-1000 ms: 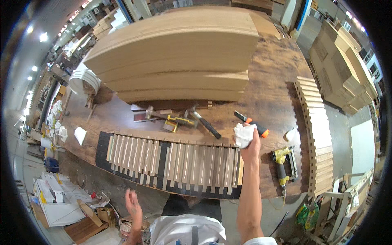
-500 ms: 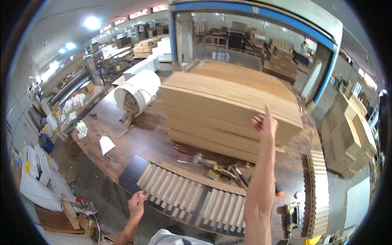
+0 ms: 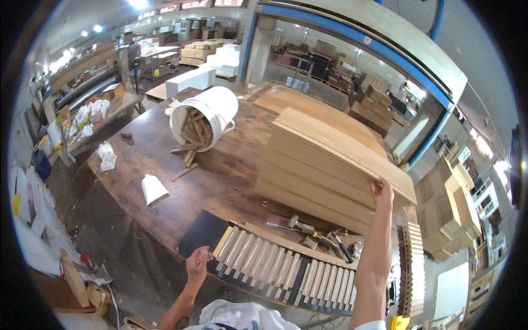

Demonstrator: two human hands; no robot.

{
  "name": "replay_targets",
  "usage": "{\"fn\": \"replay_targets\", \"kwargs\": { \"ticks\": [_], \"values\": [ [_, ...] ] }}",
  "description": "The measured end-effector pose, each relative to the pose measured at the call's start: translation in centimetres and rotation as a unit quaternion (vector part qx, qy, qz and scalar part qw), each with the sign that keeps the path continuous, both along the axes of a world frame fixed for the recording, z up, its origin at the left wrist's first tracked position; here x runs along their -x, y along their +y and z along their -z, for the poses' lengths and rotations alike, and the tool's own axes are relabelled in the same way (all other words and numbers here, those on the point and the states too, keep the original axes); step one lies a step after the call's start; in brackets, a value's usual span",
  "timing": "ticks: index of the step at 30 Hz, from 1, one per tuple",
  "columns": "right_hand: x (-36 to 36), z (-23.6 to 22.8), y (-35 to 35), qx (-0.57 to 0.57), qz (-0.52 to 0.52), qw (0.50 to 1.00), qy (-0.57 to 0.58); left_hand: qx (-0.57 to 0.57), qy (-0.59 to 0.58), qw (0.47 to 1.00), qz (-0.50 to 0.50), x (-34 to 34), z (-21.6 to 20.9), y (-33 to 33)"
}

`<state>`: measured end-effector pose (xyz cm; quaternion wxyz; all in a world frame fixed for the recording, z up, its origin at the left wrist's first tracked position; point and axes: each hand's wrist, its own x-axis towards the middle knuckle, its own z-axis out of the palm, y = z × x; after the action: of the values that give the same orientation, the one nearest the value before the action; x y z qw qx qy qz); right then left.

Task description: The person applies glue from a bottle onto wooden slats, positions a wooden panel on top of them, strikes the panel with a hammer, and then secures the assembly using a pneumatic nail gun.

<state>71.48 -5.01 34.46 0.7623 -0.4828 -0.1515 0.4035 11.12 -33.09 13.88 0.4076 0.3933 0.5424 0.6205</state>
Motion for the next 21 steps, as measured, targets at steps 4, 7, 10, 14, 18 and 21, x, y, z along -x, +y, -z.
{"fn": "replay_targets", "kwargs": {
  "ticks": [4,7,10,14,18,21],
  "values": [
    [4.7,3.5,-3.8,-0.153,0.0,0.985,0.077,-0.008,-0.014,1.0,-0.015,1.8,0.3,0.1],
    [4.3,2.2,-4.2,-0.154,-0.021,0.986,0.064,0.005,-0.058,0.998,0.027,1.3,0.9,-0.1],
    [2.7,2.2,-4.8,-0.15,0.01,0.988,0.044,0.015,-0.093,0.991,0.095,-0.1,-0.5,1.3],
    [6.5,5.3,-11.4,-0.136,0.097,0.959,-0.227,-0.026,-0.122,0.976,0.181,-3.3,-1.1,3.8],
    [11.8,6.8,-22.3,-0.187,0.024,0.98,0.059,-0.027,-0.074,0.966,0.245,-8.1,-6.5,6.2],
    [13.0,12.1,-30.4,-0.134,0.038,0.989,0.046,-0.093,-0.386,0.87,0.294,-11.8,-8.5,6.0]
  ]
}}
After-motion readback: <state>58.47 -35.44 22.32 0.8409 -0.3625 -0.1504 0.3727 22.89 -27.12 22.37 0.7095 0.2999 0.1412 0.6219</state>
